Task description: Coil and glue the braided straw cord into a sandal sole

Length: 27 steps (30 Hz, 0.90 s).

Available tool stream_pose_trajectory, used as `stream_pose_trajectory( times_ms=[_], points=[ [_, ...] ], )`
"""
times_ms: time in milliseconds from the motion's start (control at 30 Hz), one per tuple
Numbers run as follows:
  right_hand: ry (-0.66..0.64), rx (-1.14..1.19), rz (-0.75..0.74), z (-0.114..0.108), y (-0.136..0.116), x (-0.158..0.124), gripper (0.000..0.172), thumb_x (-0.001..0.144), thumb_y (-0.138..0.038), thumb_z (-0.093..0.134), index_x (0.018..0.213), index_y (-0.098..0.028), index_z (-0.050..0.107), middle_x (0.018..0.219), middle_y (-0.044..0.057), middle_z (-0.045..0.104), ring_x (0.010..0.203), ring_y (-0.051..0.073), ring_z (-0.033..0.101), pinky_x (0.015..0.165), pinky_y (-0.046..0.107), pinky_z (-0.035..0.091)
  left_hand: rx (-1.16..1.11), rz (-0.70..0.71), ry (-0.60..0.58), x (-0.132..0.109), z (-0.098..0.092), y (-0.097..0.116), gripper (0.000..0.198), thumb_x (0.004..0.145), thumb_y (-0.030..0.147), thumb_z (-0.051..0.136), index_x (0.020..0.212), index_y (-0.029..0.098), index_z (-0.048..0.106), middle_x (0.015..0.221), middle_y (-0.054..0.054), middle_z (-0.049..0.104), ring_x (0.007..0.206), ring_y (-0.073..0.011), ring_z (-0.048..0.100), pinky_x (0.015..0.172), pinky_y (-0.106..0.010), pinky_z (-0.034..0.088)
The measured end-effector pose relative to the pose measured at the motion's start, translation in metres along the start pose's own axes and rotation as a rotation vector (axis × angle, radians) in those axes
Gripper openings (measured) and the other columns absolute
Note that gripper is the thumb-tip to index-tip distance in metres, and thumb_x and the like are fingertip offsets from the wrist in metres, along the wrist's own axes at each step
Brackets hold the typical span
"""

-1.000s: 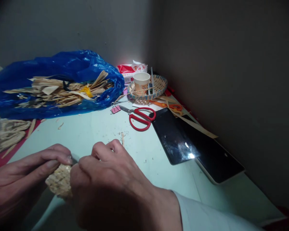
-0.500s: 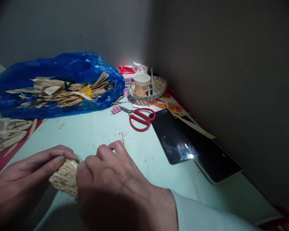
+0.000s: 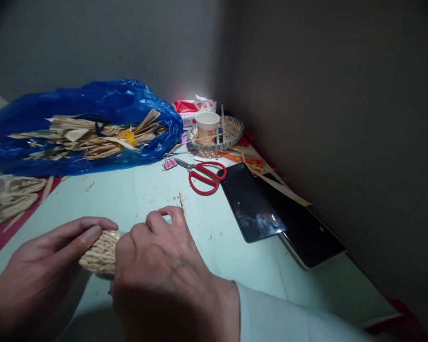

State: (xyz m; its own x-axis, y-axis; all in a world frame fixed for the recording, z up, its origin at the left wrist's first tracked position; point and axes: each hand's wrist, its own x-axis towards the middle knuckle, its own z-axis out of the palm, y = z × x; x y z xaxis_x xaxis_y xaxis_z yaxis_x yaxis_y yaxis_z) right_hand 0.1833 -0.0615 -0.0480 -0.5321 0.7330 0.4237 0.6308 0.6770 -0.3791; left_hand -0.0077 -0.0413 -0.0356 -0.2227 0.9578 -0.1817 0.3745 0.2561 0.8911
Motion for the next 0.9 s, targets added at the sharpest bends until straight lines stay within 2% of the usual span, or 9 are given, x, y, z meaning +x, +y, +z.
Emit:
stream_pose_trajectory(
  times_ms=[200, 300, 400, 467, 533, 633, 700, 800, 900],
  points=[
    [0.051, -0.074, -0.005, 0.008, 0.003, -0.002, 0.016, 0.083, -0.012, 0.064, 0.099, -0.010, 0.069, 0.087, 0.008, 0.067, 0.084, 0.028, 0.054, 0.097, 0.053, 0.043, 0.053, 0.042, -0.119, 0.008, -0.008, -0.018, 0.028, 0.074, 0.062, 0.079, 0.085, 0.036, 0.083, 0.095, 0.003, 0.083, 0.085, -0.0212, 0.075, 0.073, -0.023, 0.062],
    [0.072, -0.065, 0.005, 0.005, 0.002, -0.002, 0.015, 0.087, -0.016, 0.064, 0.099, -0.009, 0.070, 0.087, 0.008, 0.068, 0.087, 0.028, 0.054, 0.104, 0.052, 0.040, 0.020, 0.078, -0.071, 0.007, -0.006, -0.020, 0.029, 0.074, 0.063, 0.079, 0.085, 0.036, 0.082, 0.093, 0.004, 0.083, 0.085, -0.0201, 0.075, 0.074, -0.022, 0.061],
    [0.016, -0.026, 0.049, -0.002, 0.001, -0.002, 0.015, 0.091, -0.020, 0.065, 0.099, -0.009, 0.070, 0.088, 0.008, 0.067, 0.091, 0.028, 0.054, 0.110, 0.050, 0.037, 0.013, 0.138, -0.077, 0.006, -0.005, -0.016, 0.029, 0.079, 0.064, 0.074, 0.085, 0.036, 0.081, 0.092, 0.005, 0.082, 0.083, -0.0188, 0.075, 0.071, -0.020, 0.061],
    [-0.021, 0.000, 0.050, -0.008, 0.003, -0.003, 0.016, 0.092, -0.022, 0.064, 0.101, -0.009, 0.069, 0.091, 0.009, 0.066, 0.094, 0.028, 0.053, 0.111, 0.049, 0.037, 0.072, 0.232, -0.148, 0.007, -0.007, -0.015, 0.028, 0.084, 0.062, 0.070, 0.090, 0.037, 0.080, 0.095, 0.006, 0.081, 0.087, -0.0183, 0.075, 0.072, -0.018, 0.060],
    [-0.032, 0.028, 0.036, -0.012, 0.006, -0.003, 0.019, 0.094, -0.023, 0.059, 0.103, -0.009, 0.068, 0.095, 0.010, 0.066, 0.095, 0.028, 0.052, 0.109, 0.049, 0.038, 0.152, 0.368, -0.184, 0.007, -0.010, -0.014, 0.025, 0.090, 0.060, 0.065, 0.098, 0.041, 0.078, 0.104, 0.008, 0.079, 0.101, -0.0180, 0.073, 0.082, -0.017, 0.058],
    [-0.023, 0.082, -0.003, -0.017, 0.011, -0.003, 0.024, 0.095, -0.023, 0.054, 0.108, -0.008, 0.066, 0.099, 0.011, 0.067, 0.095, 0.027, 0.053, 0.104, 0.051, 0.041, 0.263, 0.564, -0.142, 0.004, -0.015, -0.016, 0.026, 0.097, 0.058, 0.057, 0.115, 0.048, 0.071, 0.128, 0.011, 0.071, 0.125, -0.0168, 0.064, 0.103, -0.019, 0.049],
    [-0.008, 0.100, -0.027, -0.018, 0.013, -0.002, 0.026, 0.094, -0.022, 0.054, 0.111, -0.007, 0.066, 0.099, 0.012, 0.067, 0.094, 0.028, 0.053, 0.101, 0.052, 0.041, 0.352, 0.678, -0.131, 0.000, -0.016, -0.018, 0.031, 0.098, 0.059, 0.054, 0.126, 0.049, 0.064, 0.141, 0.011, 0.061, 0.133, -0.0171, 0.058, 0.109, -0.021, 0.045],
    [0.011, 0.071, -0.057, -0.016, 0.013, -0.002, 0.026, 0.093, -0.021, 0.054, 0.110, -0.006, 0.067, 0.097, 0.013, 0.067, 0.092, 0.029, 0.053, 0.101, 0.055, 0.042, 0.465, 0.854, -0.160, -0.006, -0.014, -0.020, 0.039, 0.099, 0.056, 0.055, 0.136, 0.043, 0.058, 0.149, 0.005, 0.052, 0.136, -0.0203, 0.052, 0.110, -0.026, 0.045],
    [0.007, 0.007, -0.064, -0.013, 0.012, -0.003, 0.026, 0.093, -0.021, 0.056, 0.110, -0.005, 0.067, 0.095, 0.013, 0.067, 0.092, 0.029, 0.052, 0.101, 0.054, 0.043, 0.551, 1.020, -0.154, -0.007, -0.011, -0.023, 0.038, 0.100, 0.042, 0.059, 0.138, 0.035, 0.056, 0.148, -0.002, 0.052, 0.138, -0.0244, 0.049, 0.112, -0.033, 0.043]
  ],
)
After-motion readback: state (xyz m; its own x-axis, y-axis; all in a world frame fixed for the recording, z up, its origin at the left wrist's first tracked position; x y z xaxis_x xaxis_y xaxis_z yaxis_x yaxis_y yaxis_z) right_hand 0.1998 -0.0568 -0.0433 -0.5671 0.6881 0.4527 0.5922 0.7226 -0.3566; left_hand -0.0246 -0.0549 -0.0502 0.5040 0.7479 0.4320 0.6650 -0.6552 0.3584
